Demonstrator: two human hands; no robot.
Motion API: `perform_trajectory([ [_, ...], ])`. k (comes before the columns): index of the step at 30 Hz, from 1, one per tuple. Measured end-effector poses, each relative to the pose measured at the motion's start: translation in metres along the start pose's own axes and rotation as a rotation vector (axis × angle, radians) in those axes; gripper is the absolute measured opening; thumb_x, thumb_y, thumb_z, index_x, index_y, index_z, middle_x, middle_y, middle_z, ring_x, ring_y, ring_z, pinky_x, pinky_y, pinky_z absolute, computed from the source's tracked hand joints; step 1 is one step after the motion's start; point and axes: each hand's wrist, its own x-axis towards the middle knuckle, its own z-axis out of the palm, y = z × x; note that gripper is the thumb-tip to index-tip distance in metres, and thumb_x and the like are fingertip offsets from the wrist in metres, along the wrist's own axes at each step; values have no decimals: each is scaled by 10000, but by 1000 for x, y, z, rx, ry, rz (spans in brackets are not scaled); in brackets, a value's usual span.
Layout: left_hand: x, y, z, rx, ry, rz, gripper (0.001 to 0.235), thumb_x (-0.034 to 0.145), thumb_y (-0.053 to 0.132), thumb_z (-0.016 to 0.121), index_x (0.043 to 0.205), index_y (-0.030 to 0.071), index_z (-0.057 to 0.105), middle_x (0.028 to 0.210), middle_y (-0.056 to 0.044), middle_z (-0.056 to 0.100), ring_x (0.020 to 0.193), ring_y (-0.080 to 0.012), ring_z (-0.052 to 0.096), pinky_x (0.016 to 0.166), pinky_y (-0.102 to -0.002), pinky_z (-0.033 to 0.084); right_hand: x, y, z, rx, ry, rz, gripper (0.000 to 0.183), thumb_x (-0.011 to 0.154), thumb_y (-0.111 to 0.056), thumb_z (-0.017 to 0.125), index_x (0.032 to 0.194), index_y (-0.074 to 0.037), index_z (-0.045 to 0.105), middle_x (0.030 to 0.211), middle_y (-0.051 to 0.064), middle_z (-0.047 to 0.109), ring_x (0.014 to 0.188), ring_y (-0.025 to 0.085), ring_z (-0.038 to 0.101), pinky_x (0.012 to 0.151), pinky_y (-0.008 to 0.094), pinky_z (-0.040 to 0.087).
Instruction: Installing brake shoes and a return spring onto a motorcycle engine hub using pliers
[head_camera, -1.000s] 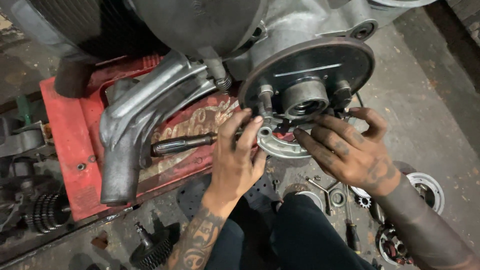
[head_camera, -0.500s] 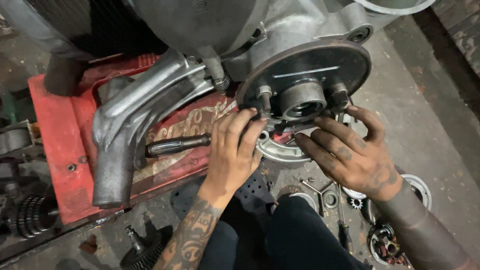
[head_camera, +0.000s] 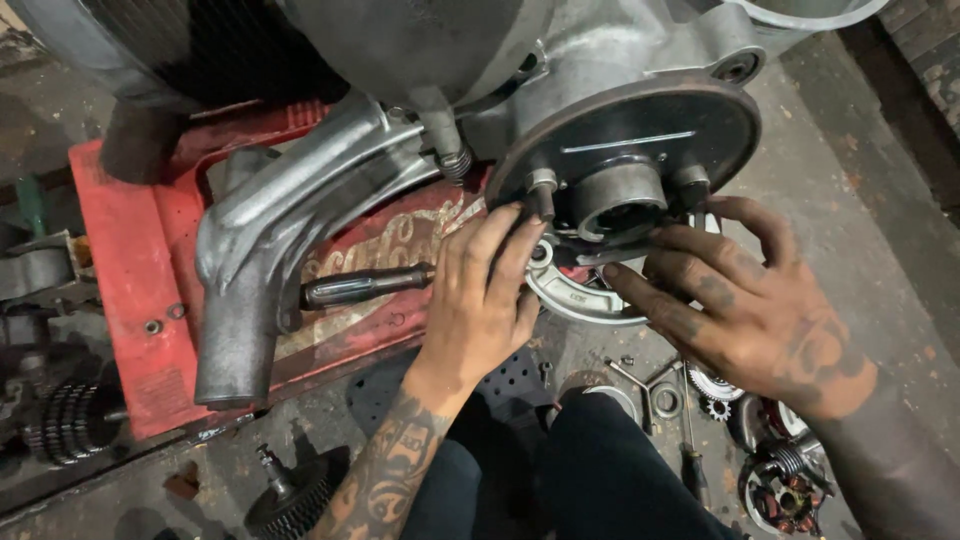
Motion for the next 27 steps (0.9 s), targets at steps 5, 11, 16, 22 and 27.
perform_trajectory([
  [5,-3,-3,3,-52,16,-18,780,786,46,868,1443,79,449,1497,-133,455,1351,-342,532,1191,-488,462,4,3,2,82,13,-5,425,880,-291,771,1294,-200,737,1092,22,647,1158,220,584,1148,550,439],
  [11,-5,-6,5,-32,-8,-19,897,799,72,903,1516,140,369,1528,-112,418,1395,-307,515,1222,-491,452,1,8,5,301,-20,24,536,859,-335,724,1343,-109,675,1032,77,573,1125,272,549,1206,563,387],
  [16,7,3,-10,-116,3,-43,847,806,106,902,1497,106,413,1514,-132,458,1346,-329,554,1180,-483,454,2,9,3,436,5,59,512,871,-312,685,1285,-12,676,1046,128,551,1064,298,529,1165,566,388],
  [22,9,-8,-13,-20,19,3,888,819,189,953,1508,156,394,1535,-83,444,1358,-270,515,1207,-473,423,-4,16,10,513,17,58,501,882,-339,661,1285,-42,670,1081,127,551,1113,309,526,1174,578,402],
  [27,36,-17,-33,-2,-5,120,832,977,333,903,1588,207,352,1663,-16,333,1514,-264,462,1363,-490,440,-1,17,7,559,7,80,500,857,-313,705,1267,-28,677,1096,129,564,1124,323,531,1106,527,424],
])
